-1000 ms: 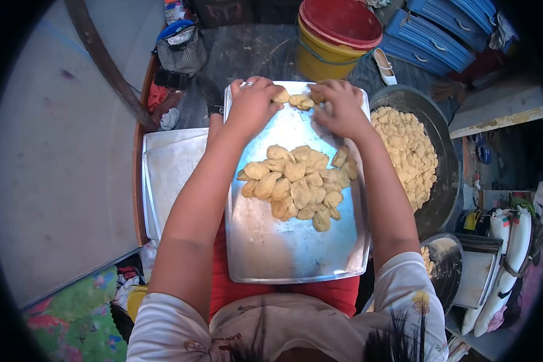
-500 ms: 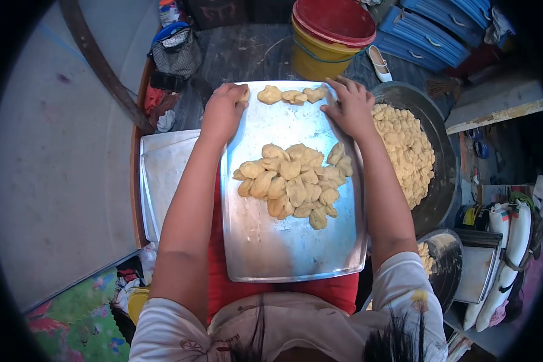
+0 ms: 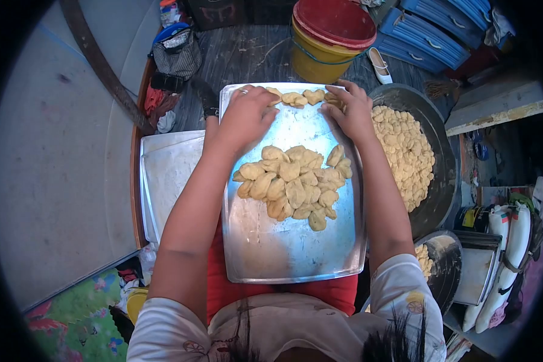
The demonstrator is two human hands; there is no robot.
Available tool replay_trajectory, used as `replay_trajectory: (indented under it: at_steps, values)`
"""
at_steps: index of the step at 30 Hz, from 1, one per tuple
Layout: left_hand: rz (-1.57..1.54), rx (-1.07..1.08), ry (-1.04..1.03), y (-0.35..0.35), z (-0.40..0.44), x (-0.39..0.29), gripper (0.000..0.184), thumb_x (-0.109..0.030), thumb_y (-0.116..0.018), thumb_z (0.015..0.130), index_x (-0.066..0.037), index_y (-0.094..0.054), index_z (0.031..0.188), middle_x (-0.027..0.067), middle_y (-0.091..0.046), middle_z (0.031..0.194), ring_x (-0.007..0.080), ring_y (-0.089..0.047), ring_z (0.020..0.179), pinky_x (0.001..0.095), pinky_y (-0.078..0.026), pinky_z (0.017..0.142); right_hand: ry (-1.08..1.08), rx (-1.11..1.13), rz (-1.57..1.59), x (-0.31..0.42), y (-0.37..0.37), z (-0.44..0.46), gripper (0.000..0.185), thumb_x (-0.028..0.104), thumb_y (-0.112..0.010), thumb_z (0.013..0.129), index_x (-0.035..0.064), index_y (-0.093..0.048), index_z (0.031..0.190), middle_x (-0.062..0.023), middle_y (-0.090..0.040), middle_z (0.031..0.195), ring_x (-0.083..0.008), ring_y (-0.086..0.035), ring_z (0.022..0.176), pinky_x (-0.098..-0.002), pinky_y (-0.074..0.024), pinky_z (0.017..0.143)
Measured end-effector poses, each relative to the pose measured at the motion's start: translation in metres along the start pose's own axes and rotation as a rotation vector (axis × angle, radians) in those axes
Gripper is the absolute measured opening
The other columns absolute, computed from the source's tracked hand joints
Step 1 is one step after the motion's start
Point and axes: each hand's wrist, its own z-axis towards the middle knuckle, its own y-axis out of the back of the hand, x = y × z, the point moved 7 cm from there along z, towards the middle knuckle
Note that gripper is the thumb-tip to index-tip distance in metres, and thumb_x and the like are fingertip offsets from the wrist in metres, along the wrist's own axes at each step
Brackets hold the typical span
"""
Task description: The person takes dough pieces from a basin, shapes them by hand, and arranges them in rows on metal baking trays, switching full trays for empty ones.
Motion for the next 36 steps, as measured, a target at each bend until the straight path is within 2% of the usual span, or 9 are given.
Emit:
replay_trajectory:
  at_steps: [2, 4, 6, 10, 18, 25, 27, 29, 36]
  values:
    - [-0.117, 0.192, 0.166, 0.008, -0.006, -0.010, 0.034, -0.022, -0.065, 0.082, -0.007, -0.064, 0.112, 0.0131, -0.060, 0.116, 0.0309, -0.056, 0.110, 0.0395, -0.041, 0.096, 0.018, -0.069, -0.023, 0.018, 0.015, -0.010, 0.034, 0.018, -0.071, 0.078, 0.0107, -0.066, 0.111, -0.0131, -0.062, 0.109, -0.0297, -0.057, 0.106, -0.0389, -0.0436, 0.089]
    - [-0.236, 0.384, 0.329, -0.007, -0.034, -0.015, 0.032, -0.022, -0.064, 0.083, -0.007, -0.064, 0.111, 0.0139, -0.060, 0.113, 0.0317, -0.056, 0.108, 0.0383, -0.043, 0.093, -0.245, 0.344, 0.505, 0.024, -0.007, -0.035, 0.037, 0.020, -0.070, 0.079, 0.0100, -0.064, 0.115, -0.0153, -0.061, 0.109, -0.0328, -0.057, 0.106, -0.0387, -0.0456, 0.090]
    - [-0.265, 0.453, 0.214, -0.028, -0.068, -0.026, 0.030, -0.022, -0.064, 0.084, -0.007, -0.064, 0.109, 0.0146, -0.059, 0.104, 0.0319, -0.058, 0.104, 0.0365, -0.046, 0.088, -0.086, 0.700, 0.460, 0.064, -0.022, -0.064, 0.029, 0.021, -0.068, 0.080, 0.0066, -0.066, 0.105, -0.0152, -0.063, 0.101, -0.0324, -0.060, 0.099, -0.0400, -0.0463, 0.089]
    - [-0.484, 0.388, 0.233, -0.013, -0.089, -0.027, 0.026, -0.015, -0.070, 0.078, -0.006, -0.062, 0.100, 0.0145, -0.055, 0.101, 0.0327, -0.058, 0.097, 0.0382, -0.046, 0.084, -0.099, 0.577, 0.556, 0.063, -0.006, -0.061, 0.022, 0.010, -0.066, 0.075, 0.0049, -0.068, 0.097, -0.0126, -0.063, 0.093, -0.0276, -0.060, 0.092, -0.0365, -0.0473, 0.082]
    - [-0.258, -0.330, 0.315, 0.026, -0.061, 0.036, 0.023, -0.008, -0.068, 0.077, -0.006, -0.066, 0.100, 0.0124, -0.064, 0.093, 0.0331, -0.059, 0.099, 0.0401, -0.046, 0.085, 0.021, 0.156, 0.367, 0.082, -0.027, -0.001, 0.017, 0.008, -0.067, 0.078, 0.0044, -0.069, 0.095, -0.0122, -0.064, 0.094, -0.0292, -0.060, 0.089, -0.0365, -0.0489, 0.079]
    - [-0.029, -0.277, 0.265, 0.013, -0.052, 0.040, 0.021, -0.014, -0.065, 0.083, -0.006, -0.067, 0.102, 0.0098, -0.060, 0.113, 0.0307, -0.058, 0.104, 0.0415, -0.045, 0.088, 0.005, 0.158, 0.368, 0.092, -0.027, -0.008, 0.027, 0.014, -0.071, 0.077, 0.0053, -0.067, 0.101, -0.0129, -0.062, 0.097, -0.0308, -0.059, 0.091, -0.0376, -0.0478, 0.079]
    - [-0.030, -0.303, 0.231, 0.016, -0.053, 0.032, 0.021, -0.012, -0.067, 0.080, -0.005, -0.068, 0.100, 0.0116, -0.060, 0.113, 0.0320, -0.057, 0.105, 0.0407, -0.046, 0.089, -0.033, 0.296, 0.399, 0.082, -0.024, -0.028, 0.034, 0.019, -0.074, 0.075, 0.0074, -0.067, 0.106, -0.0121, -0.061, 0.099, -0.0296, -0.058, 0.093, -0.0370, -0.0473, 0.080]
    - [-0.034, -0.326, 0.183, 0.012, -0.053, 0.030, 0.021, -0.010, -0.068, 0.078, -0.004, -0.068, 0.099, 0.0134, -0.059, 0.112, 0.0333, -0.056, 0.105, 0.0398, -0.046, 0.089, 0.238, 0.815, 0.450, 0.108, -0.032, -0.060, 0.037, 0.019, -0.075, 0.075, 0.0083, -0.067, 0.110, -0.0109, -0.062, 0.099, -0.0283, -0.058, 0.092, -0.0360, -0.0471, 0.080]
    - [0.037, -0.240, 0.137, 0.017, -0.037, -0.004, 0.021, -0.018, -0.066, 0.080, -0.009, -0.069, 0.099, 0.0088, -0.057, 0.119, 0.0300, -0.052, 0.112, 0.0440, -0.044, 0.091, -0.454, 0.352, 0.750, 0.041, -0.032, -0.022, 0.032, 0.003, -0.074, 0.076, 0.0053, -0.064, 0.107, -0.0041, -0.064, 0.088, -0.0101, -0.060, 0.080, -0.0264, -0.0486, 0.071]
